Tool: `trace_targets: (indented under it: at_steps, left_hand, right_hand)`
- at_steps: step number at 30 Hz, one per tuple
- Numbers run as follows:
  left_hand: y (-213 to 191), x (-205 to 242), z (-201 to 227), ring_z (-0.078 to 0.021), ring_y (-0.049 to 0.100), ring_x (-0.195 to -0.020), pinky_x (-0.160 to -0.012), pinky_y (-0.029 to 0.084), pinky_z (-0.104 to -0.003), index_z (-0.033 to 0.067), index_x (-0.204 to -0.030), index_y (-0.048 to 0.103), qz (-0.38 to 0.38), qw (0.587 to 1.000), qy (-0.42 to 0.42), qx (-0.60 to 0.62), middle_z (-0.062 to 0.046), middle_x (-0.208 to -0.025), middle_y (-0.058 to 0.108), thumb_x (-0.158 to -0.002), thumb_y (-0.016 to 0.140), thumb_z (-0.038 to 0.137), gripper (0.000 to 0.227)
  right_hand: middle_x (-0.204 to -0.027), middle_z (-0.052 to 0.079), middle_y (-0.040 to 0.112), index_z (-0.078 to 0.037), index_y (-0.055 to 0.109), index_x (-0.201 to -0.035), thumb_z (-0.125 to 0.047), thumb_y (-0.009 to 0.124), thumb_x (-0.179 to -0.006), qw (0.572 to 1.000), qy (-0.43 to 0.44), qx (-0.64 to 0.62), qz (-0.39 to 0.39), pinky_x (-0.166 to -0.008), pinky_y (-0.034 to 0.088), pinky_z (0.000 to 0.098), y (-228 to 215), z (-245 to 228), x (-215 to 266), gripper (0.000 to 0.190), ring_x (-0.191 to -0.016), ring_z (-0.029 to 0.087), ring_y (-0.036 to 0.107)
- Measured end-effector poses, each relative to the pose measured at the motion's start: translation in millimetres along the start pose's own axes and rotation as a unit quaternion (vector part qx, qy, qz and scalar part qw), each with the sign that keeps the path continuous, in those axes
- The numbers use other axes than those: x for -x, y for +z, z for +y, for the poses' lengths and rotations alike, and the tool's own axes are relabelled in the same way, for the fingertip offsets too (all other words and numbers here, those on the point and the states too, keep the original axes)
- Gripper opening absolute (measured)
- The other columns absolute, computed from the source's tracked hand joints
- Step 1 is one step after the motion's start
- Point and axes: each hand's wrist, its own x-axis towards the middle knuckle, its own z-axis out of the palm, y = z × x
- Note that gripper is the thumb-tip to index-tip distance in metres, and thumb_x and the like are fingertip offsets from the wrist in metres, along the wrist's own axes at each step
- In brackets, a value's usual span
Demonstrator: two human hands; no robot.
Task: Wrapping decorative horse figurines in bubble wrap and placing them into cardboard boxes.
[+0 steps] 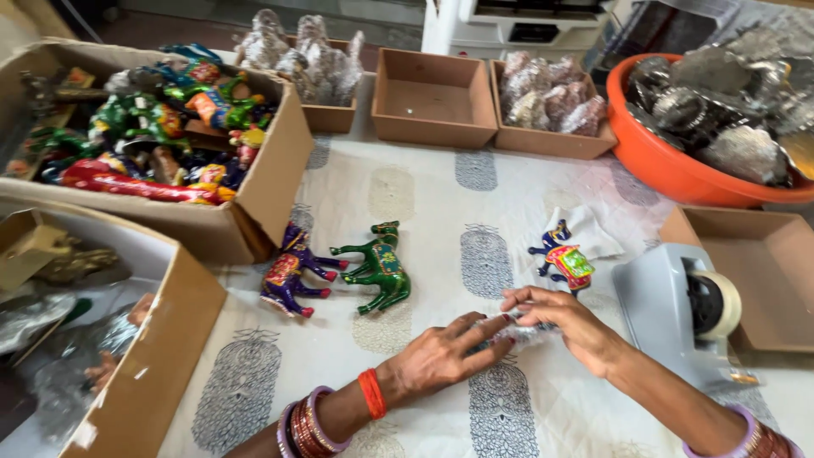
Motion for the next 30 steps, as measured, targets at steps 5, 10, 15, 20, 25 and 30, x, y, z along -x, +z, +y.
trace_targets:
  at_steps: [5, 10, 15, 20, 25, 30]
  left_hand:
    - [1.6, 1.3, 1.9, -0.0375, 0.064, -0.122, -0.07, 0.063, -0.036, 0.0108, -0.143, 0.052, 0.0, 0.999, 0.03, -0.022, -0.019, -0.151, 0.049, -0.093, 0.061, 0.005, 0.051]
    - [-0.6, -2.3, 1.3, -0.0358, 0.065, -0.122, -0.07, 0.063, -0.035, 0.0096, -0.141, 0.053, 0.018, 0.999, 0.044, 0.016, -0.018, -0.15, 0.052, -0.091, 0.068, 0.003, 0.052]
    - [-4.7, -8.4, -8.4, -0.0324, 0.066, -0.121, -0.094, 0.06, -0.037, 0.008, -0.129, 0.06, 0.132, 0.946, -0.173, 0.243, -0.018, -0.138, 0.061, -0.072, 0.085, 0.003, 0.063]
    - [17.9, -4.0, -26.2, -0.0236, 0.073, -0.091, -0.076, 0.06, -0.034, 0.0082, -0.131, 0.062, 0.15, 0.79, -0.437, 0.404, -0.011, -0.122, 0.07, -0.072, 0.076, -0.004, 0.062]
    - [26.3, -1.5, -31.0, -0.0121, 0.065, -0.095, -0.083, 0.058, -0.025, 0.0026, -0.127, 0.059, 0.24, 0.718, -0.438, 0.484, -0.008, -0.114, 0.066, -0.069, 0.076, -0.008, 0.062]
    - [20.2, -11.4, -26.6, -0.0228, 0.069, -0.096, -0.082, 0.062, -0.037, 0.0153, -0.145, 0.037, 0.268, 0.58, -0.521, 0.566, -0.011, -0.116, 0.061, -0.064, 0.073, -0.013, 0.093]
  right_hand:
    - [-0.118, 0.002, 0.072, -0.008, 0.074, -0.115, -0.018, 0.068, -0.077, 1.0, 0.017, -0.003, 0.014, -0.11, 0.031, 0.0374, -7.1, 17.4, 0.5, 0.04, -0.122, 0.017, 0.056]
    - [-0.128, 0.0, 0.072, -0.003, 0.074, -0.111, -0.024, 0.061, -0.084, 0.999, -0.031, -0.035, 0.011, -0.111, 0.031, 0.0411, -10.7, 21.3, -2.9, 0.037, -0.126, 0.019, 0.056]
    - [-0.138, -0.005, 0.062, -0.015, 0.065, -0.126, -0.035, 0.046, -0.092, 0.985, -0.113, -0.056, 0.116, -0.108, 0.027, 0.0364, -10.7, -14.2, 17.8, 0.044, -0.128, 0.013, 0.048]
    - [-0.133, 0.006, 0.065, -0.006, 0.062, -0.128, -0.022, 0.053, -0.097, 0.971, -0.175, -0.073, 0.145, -0.107, 0.038, 0.0348, -50.5, 18.2, 44.1, 0.037, -0.126, 0.017, 0.056]
    - [-0.114, 0.018, 0.075, 0.007, 0.066, -0.119, -0.002, 0.057, -0.098, 0.934, -0.247, -0.008, 0.258, -0.1, 0.055, 0.034, -104.1, 79.0, 88.9, 0.025, -0.106, 0.021, 0.071]
    - [-0.112, 0.018, 0.069, 0.009, 0.063, -0.123, -0.002, 0.057, -0.109, 0.86, -0.281, -0.057, 0.423, -0.095, 0.054, 0.0365, -143.4, 123.6, 143.4, 0.019, -0.101, 0.022, 0.067]
